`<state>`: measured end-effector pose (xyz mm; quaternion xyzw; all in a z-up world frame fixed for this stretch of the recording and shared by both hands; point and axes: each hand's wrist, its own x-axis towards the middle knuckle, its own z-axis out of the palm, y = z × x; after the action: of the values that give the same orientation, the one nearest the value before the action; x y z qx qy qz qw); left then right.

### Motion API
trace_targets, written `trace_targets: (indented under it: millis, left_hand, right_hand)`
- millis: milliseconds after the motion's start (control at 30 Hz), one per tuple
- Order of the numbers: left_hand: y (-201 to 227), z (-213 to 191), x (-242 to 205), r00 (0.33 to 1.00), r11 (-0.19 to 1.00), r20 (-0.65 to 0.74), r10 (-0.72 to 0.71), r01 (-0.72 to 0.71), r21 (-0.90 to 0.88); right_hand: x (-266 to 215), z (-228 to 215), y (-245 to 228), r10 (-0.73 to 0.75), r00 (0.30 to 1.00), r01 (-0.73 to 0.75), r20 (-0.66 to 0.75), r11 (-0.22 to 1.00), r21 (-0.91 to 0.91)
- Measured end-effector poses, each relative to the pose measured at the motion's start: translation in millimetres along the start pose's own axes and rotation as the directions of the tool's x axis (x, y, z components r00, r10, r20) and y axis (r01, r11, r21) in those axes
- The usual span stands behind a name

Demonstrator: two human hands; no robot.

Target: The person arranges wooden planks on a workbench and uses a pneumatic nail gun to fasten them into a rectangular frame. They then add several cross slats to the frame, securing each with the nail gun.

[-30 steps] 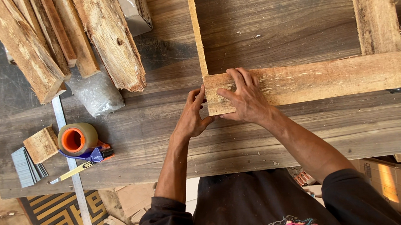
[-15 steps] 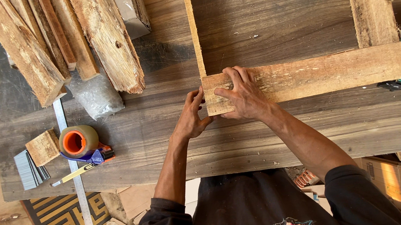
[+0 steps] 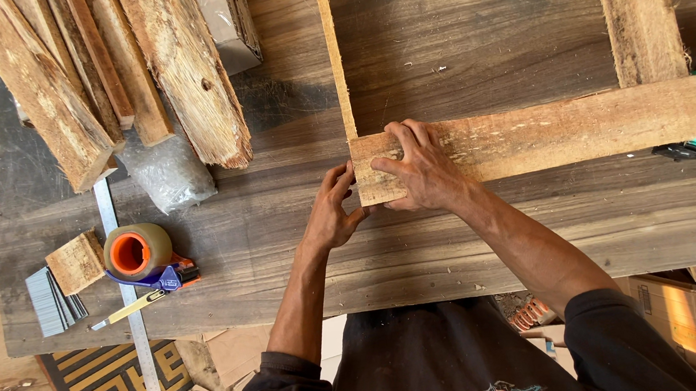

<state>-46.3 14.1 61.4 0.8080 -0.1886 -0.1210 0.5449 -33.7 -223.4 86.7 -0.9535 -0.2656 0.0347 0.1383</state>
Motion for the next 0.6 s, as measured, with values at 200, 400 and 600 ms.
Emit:
trace_targets:
  millis: [200,400,600]
  left_hand:
    - [-26,27,-15,0.977,0.993,-0.185,0.104,-0.111,-0.026]
    - [-9,24,-19,0.958,0.968,-0.203,0.204,-0.166,0.186]
    - [-24,26,-18,0.949,0.951,-0.201,0.242,-0.19,0.244]
  right_hand:
    - [2,-6,-2,0.009,1.0,-0.009,0.015,1.0,-0.001]
    - [1,-2,-4,0.033,0.999,-0.033,-0.026,0.999,0.012]
    - [-1,-3,-10,0.057,0.997,-0.056,-0.051,0.998,0.024]
